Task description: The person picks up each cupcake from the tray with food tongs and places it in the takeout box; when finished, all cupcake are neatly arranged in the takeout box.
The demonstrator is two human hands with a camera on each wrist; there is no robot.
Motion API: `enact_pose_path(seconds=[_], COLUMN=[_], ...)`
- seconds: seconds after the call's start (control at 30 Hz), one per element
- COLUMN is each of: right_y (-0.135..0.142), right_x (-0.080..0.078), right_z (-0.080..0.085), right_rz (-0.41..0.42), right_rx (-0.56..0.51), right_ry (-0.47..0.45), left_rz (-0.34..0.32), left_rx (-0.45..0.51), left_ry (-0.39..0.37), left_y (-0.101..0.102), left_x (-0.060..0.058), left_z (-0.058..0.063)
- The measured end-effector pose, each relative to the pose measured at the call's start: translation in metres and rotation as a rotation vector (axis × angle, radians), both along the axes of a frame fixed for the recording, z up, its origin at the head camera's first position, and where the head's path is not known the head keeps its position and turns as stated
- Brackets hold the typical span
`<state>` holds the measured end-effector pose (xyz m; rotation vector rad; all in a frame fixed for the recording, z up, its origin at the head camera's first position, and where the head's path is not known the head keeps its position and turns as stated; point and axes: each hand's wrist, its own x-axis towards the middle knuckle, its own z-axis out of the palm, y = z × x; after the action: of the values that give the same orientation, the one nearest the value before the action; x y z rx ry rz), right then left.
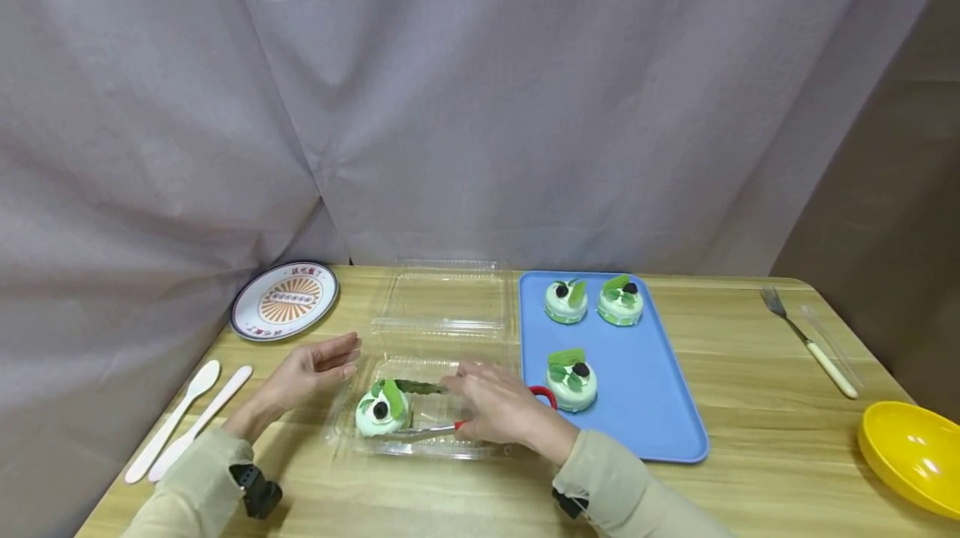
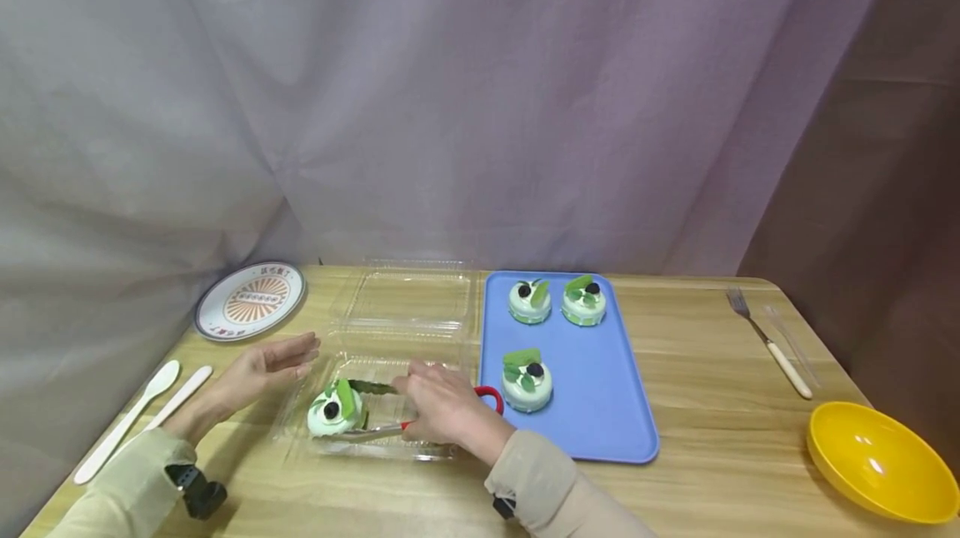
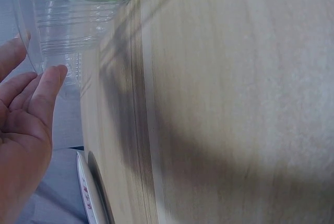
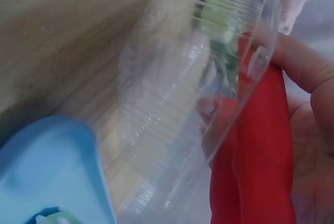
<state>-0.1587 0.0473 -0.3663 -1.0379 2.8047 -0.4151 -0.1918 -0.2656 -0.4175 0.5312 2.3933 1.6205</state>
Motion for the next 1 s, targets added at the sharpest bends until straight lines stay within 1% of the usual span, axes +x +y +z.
enact_pose_path(seconds=[0.07, 0.2, 0.33, 0.4, 0.47, 0.53, 0.6, 0.73, 0.8, 0.9, 1.0], right_y=[0.001, 0.006, 0.026, 0.044, 0.068, 0.095, 0.126, 0.185, 0.209, 0.234, 0.245], right_x=[0.001, 0.003, 0.004, 0.004, 0.003, 0.003, 0.004, 0.008, 0.01, 0.014, 0.016], right_z=[0.002, 0.009, 0.02, 0.024, 0.025, 0.025, 0.022, 0.009, 0.001, -0.011, -0.02], right_rz=[0.002, -0.01, -0.012, -0.018, -0.031, -0.072, -0.113, -0.17, -0.2, -0.255, -0.288], right_rx=[-0.008, -0.082, -0.194, -0.265, -0.331, -0.39, -0.425, -0.414, -0.382, -0.328, -0.274], right_ry=[-0.004, -0.031, 0.013, 0.054, 0.095, 0.12, 0.144, 0.176, 0.174, 0.139, 0.104], left_rz=[-0.001, -0.003, -0.002, -0.002, -0.004, -0.005, -0.006, -0.001, 0.0, 0.003, 0.008], left_rx=[0.0, 0.004, 0.01, 0.012, 0.013, 0.011, 0.006, -0.001, -0.002, -0.001, -0.002], left_ry=[0.003, 0.006, 0.003, 0.004, 0.007, 0.011, 0.015, 0.014, 0.012, 0.011, 0.012], left_y=[0.0, 0.0, 0.0, -0.001, -0.001, -0.001, -0.001, -0.001, -0.001, -0.001, -0.001], left_x=[0.0, 0.0, 0.0, 0.0, 0.0, 0.0, 0.0, -0.001, -0.001, -0.001, 0.0], left_z=[-0.001, -0.002, -0.002, -0.002, -0.001, -0.002, -0.002, -0.002, -0.002, -0.002, -0.001])
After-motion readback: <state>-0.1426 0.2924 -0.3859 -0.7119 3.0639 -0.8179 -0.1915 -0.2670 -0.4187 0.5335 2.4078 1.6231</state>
